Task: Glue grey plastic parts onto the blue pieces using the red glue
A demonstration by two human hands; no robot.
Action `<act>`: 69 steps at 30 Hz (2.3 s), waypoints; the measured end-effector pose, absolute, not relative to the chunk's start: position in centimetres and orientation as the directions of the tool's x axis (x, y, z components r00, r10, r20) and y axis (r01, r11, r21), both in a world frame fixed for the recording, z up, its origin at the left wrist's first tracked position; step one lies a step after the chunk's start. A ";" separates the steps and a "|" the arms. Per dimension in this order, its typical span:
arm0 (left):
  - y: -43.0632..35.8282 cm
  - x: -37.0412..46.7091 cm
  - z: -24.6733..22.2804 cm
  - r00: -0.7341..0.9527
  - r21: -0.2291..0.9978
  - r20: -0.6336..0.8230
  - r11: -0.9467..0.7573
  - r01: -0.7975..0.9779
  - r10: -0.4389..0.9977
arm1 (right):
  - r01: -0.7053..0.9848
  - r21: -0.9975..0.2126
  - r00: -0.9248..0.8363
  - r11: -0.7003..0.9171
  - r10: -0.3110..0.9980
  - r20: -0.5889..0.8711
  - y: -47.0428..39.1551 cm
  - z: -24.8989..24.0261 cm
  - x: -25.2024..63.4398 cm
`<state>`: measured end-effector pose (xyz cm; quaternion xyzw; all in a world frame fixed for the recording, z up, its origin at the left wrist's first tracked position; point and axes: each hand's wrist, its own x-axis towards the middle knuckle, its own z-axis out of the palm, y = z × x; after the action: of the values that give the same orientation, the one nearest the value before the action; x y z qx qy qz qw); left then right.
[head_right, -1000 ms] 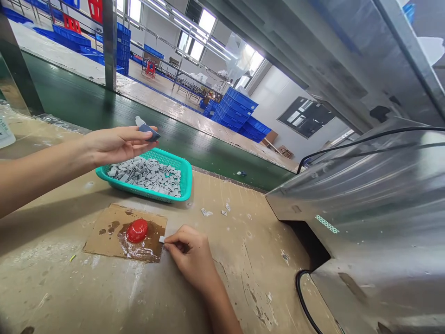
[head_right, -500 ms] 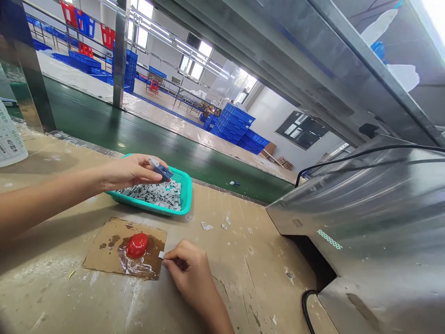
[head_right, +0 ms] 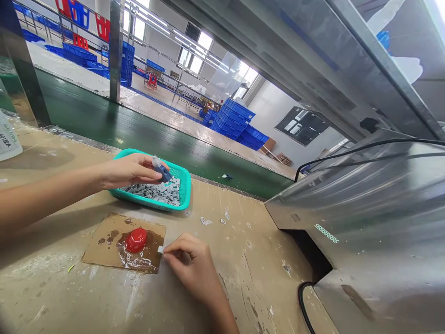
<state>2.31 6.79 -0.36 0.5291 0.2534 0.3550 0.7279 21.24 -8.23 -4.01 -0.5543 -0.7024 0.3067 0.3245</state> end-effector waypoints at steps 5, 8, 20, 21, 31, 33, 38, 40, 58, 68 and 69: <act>5.9 2.7 -0.1 0.655 0.992 0.109 -0.044 -0.116 0.747 | 0.182 -0.980 0.058 0.079 0.994 0.091 -6.9 -2.2 21.5; 5.5 3.0 -0.2 0.590 0.972 0.183 -0.235 0.013 0.787 | 0.058 -0.989 0.140 0.133 0.980 0.140 -5.6 -0.6 21.0; 4.9 3.2 -0.3 0.685 0.985 0.159 -0.161 -0.061 0.711 | 0.257 -0.942 0.162 0.217 0.951 0.264 -2.2 1.5 19.7; 4.9 3.2 -0.2 0.685 0.985 0.155 -0.162 -0.054 0.712 | 0.294 -0.930 0.163 0.218 0.948 0.273 -2.2 1.4 19.6; 5.0 3.2 -0.4 0.684 0.975 0.184 -0.220 -0.035 0.706 | 0.513 -0.784 0.081 0.350 0.889 0.451 -2.5 0.7 19.0; 5.1 3.4 -0.6 0.664 0.978 0.195 -0.195 -0.075 0.722 | 0.503 -0.762 0.061 0.408 0.863 0.502 -2.4 0.4 18.9; 5.1 3.9 -1.0 0.591 0.966 0.252 -0.164 -0.199 0.766 | 0.493 -0.696 0.019 0.522 0.793 0.608 -2.0 -0.2 18.7; 5.0 4.0 -1.0 0.561 0.959 0.273 -0.177 -0.220 0.782 | 0.518 -0.659 0.003 0.545 0.769 0.639 -1.8 -0.3 18.6; 7.9 2.7 -0.3 0.415 0.812 0.037 0.215 -0.543 0.909 | 0.635 -0.694 -0.027 0.339 0.908 0.419 3.0 0.5 20.0; 8.4 2.7 -1.5 0.440 0.848 0.148 0.115 -0.517 0.886 | 0.836 -0.437 -0.309 0.331 0.943 0.124 4.3 -1.3 19.3; 8.6 2.6 -1.5 0.452 0.847 0.158 0.116 -0.519 0.878 | 0.842 -0.428 -0.309 0.329 0.944 0.118 4.4 -1.3 19.4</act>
<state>2.59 8.57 -1.48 0.4552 0.1970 0.4847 0.7204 19.37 4.43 -1.31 -0.5608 -0.7960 0.1446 0.1762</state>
